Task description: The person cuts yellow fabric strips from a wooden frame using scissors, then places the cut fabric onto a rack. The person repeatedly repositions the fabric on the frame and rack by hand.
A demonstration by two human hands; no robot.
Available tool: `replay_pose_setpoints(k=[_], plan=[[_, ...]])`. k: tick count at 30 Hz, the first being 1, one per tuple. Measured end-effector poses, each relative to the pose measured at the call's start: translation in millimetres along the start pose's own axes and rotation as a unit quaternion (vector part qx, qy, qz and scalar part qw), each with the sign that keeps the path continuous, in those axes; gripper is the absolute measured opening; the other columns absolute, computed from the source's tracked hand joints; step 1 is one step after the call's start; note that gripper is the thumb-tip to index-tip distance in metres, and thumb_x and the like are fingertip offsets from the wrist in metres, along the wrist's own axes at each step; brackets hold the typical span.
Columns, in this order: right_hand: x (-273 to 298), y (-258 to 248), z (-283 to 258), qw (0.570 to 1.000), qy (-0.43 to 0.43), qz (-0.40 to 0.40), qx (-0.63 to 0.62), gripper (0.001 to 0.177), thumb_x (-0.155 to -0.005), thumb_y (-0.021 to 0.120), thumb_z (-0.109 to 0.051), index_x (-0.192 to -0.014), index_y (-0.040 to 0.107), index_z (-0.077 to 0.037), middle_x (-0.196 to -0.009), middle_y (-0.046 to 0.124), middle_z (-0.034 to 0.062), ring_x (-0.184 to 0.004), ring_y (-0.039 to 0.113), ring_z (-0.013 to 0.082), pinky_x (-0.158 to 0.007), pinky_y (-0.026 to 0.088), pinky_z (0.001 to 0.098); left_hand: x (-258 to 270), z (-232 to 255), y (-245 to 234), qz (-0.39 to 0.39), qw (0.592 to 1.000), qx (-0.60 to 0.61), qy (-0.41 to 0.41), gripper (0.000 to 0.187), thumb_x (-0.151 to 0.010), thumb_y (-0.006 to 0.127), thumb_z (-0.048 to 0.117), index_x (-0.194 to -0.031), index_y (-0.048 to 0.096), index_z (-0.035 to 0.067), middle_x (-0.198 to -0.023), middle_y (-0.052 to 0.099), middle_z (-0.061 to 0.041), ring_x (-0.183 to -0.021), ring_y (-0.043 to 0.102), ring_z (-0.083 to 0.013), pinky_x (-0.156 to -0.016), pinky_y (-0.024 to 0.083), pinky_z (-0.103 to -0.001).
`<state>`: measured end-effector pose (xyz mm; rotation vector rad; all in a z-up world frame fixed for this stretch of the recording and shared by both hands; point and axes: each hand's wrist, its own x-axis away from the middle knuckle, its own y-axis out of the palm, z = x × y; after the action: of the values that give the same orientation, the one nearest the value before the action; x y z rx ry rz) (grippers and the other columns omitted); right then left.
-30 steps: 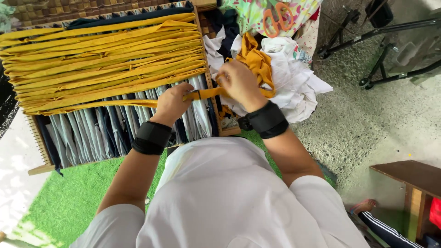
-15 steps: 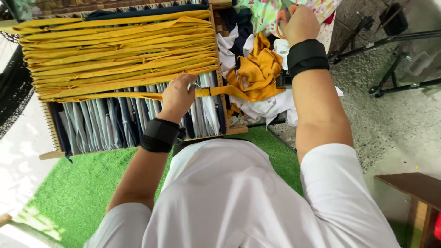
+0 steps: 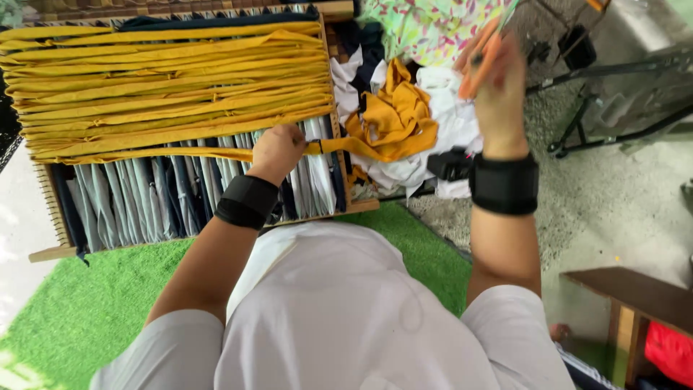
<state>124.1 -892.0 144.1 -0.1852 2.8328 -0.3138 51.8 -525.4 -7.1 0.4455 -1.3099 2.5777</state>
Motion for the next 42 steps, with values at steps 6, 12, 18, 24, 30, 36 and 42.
replay_pose_setpoints(k=[6, 12, 18, 24, 30, 36, 42], plan=[[145, 95, 18, 0.865, 0.276, -0.276, -0.316, 0.04, -0.102, 0.043, -0.052, -0.115, 0.054, -0.015, -0.099, 0.053, -0.0026, -0.088, 0.051, 0.0064, -0.072, 0.04, 0.018, 3, -22, 3, 0.014, 0.986, 0.155, 0.054, 0.019, -0.091, 0.064, 0.021, -0.094, 0.067, 0.003, -0.089, 0.071, -0.021, -0.089, 0.068, -0.0419, -0.078, 0.055, -0.047], [213, 158, 36, 0.713, 0.502, -0.258, -0.416, 0.041, -0.11, 0.045, -0.049, -0.099, 0.055, -0.011, -0.092, 0.055, -0.0017, -0.079, 0.05, 0.0085, -0.067, 0.039, 0.0191, 6, -34, 12, -0.012, 0.981, 0.185, 0.052, 0.02, -0.093, 0.061, 0.019, -0.1, 0.064, 0.001, -0.087, 0.069, -0.022, -0.084, 0.066, -0.0433, -0.076, 0.053, -0.048], [203, 176, 8, 0.754, 0.464, -0.279, -0.372, 0.042, -0.105, 0.045, -0.054, -0.098, 0.055, -0.014, -0.088, 0.053, -0.0019, -0.069, 0.043, 0.0067, -0.059, 0.031, 0.0206, 11, -16, -10, -0.054, 0.976, 0.209, 0.029, 0.021, -0.093, 0.061, 0.022, -0.098, 0.064, 0.002, -0.081, 0.068, -0.017, -0.074, 0.067, -0.0332, -0.071, 0.053, -0.044], [192, 193, 5, 0.806, 0.41, -0.259, -0.34, 0.052, -0.107, 0.041, -0.062, -0.099, 0.056, -0.013, -0.078, 0.056, 0.0002, -0.064, 0.044, 0.0082, -0.052, 0.029, 0.0235, 16, -16, -8, -0.083, 0.974, 0.204, 0.046, 0.021, -0.09, 0.062, 0.022, -0.094, 0.066, 0.002, -0.077, 0.068, -0.015, -0.07, 0.065, -0.0302, -0.069, 0.053, -0.043], [185, 202, 17, 0.8, 0.469, -0.248, -0.282, 0.055, -0.101, 0.037, -0.067, -0.102, 0.059, -0.016, -0.079, 0.061, -0.0006, -0.06, 0.044, 0.0067, -0.048, 0.029, 0.0226, 15, -12, -9, -0.104, 0.975, 0.191, 0.051, 0.023, -0.09, 0.06, 0.023, -0.091, 0.066, 0.001, -0.076, 0.067, -0.017, -0.07, 0.065, -0.0319, -0.07, 0.054, -0.042], [196, 208, 38, 0.779, 0.493, -0.259, -0.287, 0.057, -0.1, 0.038, -0.07, -0.098, 0.058, -0.017, -0.081, 0.062, -0.0004, -0.058, 0.046, 0.0071, -0.046, 0.028, 0.0222, 8, -17, -9, -0.099, 0.972, 0.21, 0.032, 0.028, -0.092, 0.054, 0.026, -0.086, 0.068, 0.003, -0.077, 0.069, -0.017, -0.073, 0.067, -0.0322, -0.073, 0.053, -0.042], [202, 209, 42, 0.789, 0.514, -0.207, -0.264, 0.054, -0.099, 0.042, -0.069, -0.097, 0.058, -0.017, -0.08, 0.064, 0.0005, -0.059, 0.05, 0.0081, -0.047, 0.03, 0.0223, 11, -14, -15, -0.128, 0.97, 0.206, 0.025, 0.033, -0.094, 0.052, 0.029, -0.085, 0.066, 0.0, -0.078, 0.07, -0.017, -0.073, 0.067, -0.0331, -0.073, 0.054, -0.043]])
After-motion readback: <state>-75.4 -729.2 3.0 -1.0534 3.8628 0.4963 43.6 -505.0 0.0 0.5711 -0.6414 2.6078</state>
